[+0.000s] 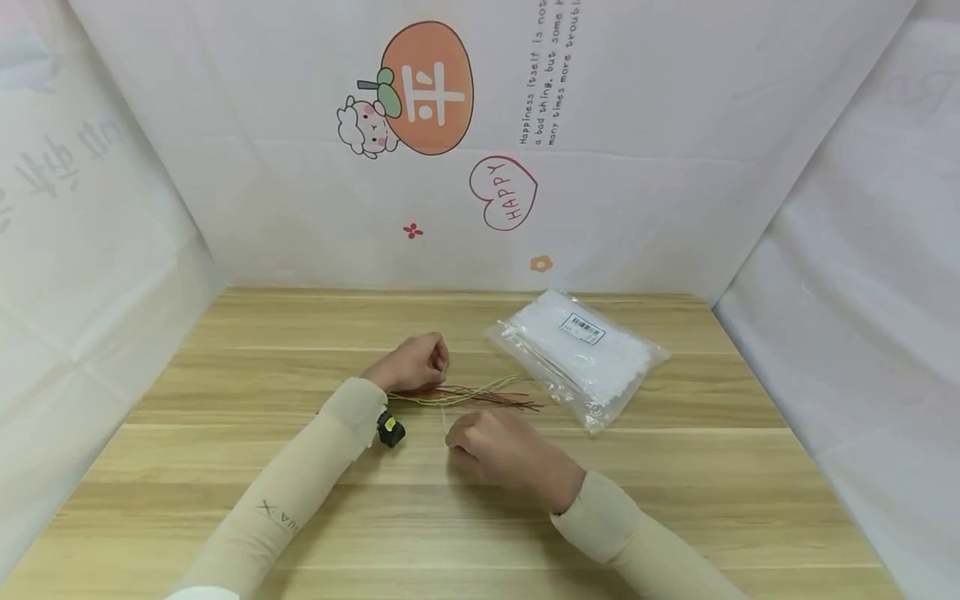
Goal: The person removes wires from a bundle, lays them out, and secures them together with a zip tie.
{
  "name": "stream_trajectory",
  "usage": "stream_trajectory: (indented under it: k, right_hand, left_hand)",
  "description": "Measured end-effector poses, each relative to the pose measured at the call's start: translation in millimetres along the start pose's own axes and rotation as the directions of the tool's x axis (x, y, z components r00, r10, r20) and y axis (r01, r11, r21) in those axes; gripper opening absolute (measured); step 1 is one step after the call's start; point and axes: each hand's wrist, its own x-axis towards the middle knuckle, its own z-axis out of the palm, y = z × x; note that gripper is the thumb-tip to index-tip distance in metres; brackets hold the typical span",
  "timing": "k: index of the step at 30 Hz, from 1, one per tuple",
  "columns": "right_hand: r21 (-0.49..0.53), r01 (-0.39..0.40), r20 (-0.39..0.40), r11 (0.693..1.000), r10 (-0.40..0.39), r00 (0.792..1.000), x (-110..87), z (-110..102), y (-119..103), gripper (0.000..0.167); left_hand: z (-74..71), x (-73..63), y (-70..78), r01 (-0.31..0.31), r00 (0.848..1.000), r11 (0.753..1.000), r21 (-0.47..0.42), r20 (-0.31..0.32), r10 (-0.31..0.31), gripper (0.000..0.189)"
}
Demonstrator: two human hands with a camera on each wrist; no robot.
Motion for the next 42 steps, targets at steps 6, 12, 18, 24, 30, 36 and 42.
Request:
stream_trajectory:
  k: [6,12,18,24,30,36,42]
  right_hand:
    - [0.030,0.000,-0.038,1.000,0.001,0.999,8.3,0.9,4.9,0.033]
    - [0.036,-0.051,-0.022,0.998,0.052,0.998,15.9,1.2,10.0,0.022]
    - [0.102,-0.137,-0.021,0.985,0.140,0.990,22.4,3.9,16.1,0.011]
    - [0.210,-0.186,-0.042,0.960,0.199,0.979,30.1,6.5,21.8,0.015]
    - [0.295,-0.242,-0.060,0.924,0.271,0.961,37.5,8.5,28.4,0.010]
    - [0.344,-0.286,-0.087,0.894,0.333,0.939,43.1,10.6,35.7,0.008]
    - [0.341,-0.321,-0.113,0.883,0.378,0.919,45.9,11.7,41.8,0.007]
  left_hand:
    - [1.9,-0.8,-4.1,0.020,0.999,0.996,-0.086,-0.029,-0.022,0.025]
    - [-0.6,-2.2,-11.3,0.046,0.998,0.975,-0.218,-0.039,-0.056,0.019]
    - [-1.0,-4.1,-12.9,0.022,0.997,0.951,-0.308,-0.058,-0.042,0.027]
    - [0.7,-4.4,-13.7,-0.002,0.991,0.955,-0.296,-0.125,-0.037,0.021]
    - [1.8,-6.4,-13.4,-0.060,0.983,0.955,-0.291,-0.184,0.006,0.010]
    - [3.5,-9.1,-15.4,-0.124,0.968,0.959,-0.256,-0.245,0.060,0.008]
    - [4.0,-13.2,-14.8,-0.193,0.941,0.966,-0.172,-0.311,0.133,0.005]
